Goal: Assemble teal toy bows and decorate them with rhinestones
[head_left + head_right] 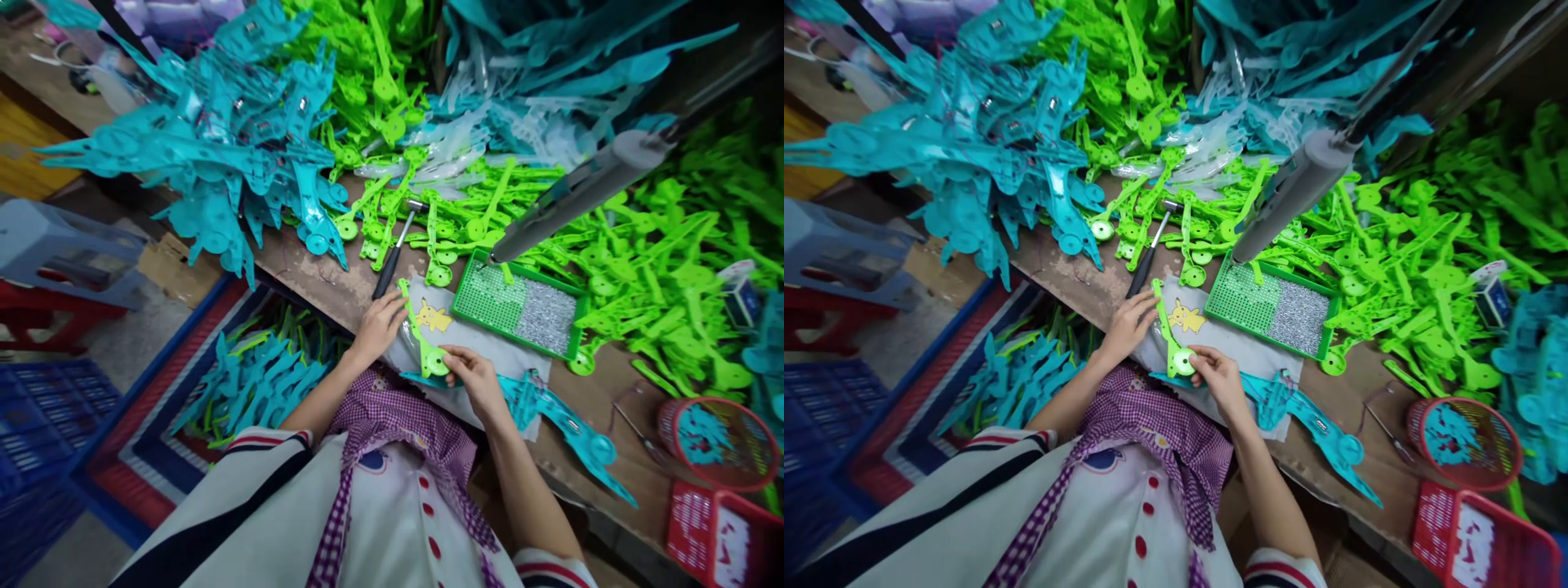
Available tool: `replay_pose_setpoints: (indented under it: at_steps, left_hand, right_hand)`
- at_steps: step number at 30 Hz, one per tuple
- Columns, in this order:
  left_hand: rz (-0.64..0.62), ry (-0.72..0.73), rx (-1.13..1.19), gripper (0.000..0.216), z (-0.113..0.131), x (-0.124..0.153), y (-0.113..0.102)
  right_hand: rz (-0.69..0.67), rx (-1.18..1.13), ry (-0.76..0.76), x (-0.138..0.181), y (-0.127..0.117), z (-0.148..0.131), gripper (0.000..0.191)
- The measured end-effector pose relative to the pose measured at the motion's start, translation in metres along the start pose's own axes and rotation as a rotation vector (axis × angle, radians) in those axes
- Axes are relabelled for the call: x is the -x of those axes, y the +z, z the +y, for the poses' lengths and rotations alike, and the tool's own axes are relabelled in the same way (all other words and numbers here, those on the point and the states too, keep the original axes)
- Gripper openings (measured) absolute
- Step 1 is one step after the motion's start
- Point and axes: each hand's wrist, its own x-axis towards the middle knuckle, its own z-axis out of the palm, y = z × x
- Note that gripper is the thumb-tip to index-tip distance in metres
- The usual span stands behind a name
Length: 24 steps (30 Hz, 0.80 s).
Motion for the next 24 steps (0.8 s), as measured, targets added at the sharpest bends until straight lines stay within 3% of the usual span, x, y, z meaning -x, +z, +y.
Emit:
replay_pose_setpoints:
  at_steps: [8, 11, 17, 24]
  left_hand:
    - [0.029, -0.002, 0.029, 0.034, 0.002, -0.001, 0.002]
    - [0.045, 0.002, 0.043, 0.032, 0.002, 0.002, -0.001]
    - [0.132, -0.010, 0.058, 0.028, -0.001, 0.010, -0.012]
    - [0.166, -0.035, 0.088, 0.026, -0.001, 0.017, -0.020]
  right_hand:
    - [0.110, -0.120, 0.070, 0.006, -0.019, 0.001, 0.047]
    - [0.147, -0.090, 0.016, 0.014, -0.018, -0.001, 0.047]
    - [0.048, -0.042, -0.007, 0.007, -0.004, -0.007, 0.049]
    - [0.150, -0.087, 0.002, 0.006, -0.017, 0.002, 0.047]
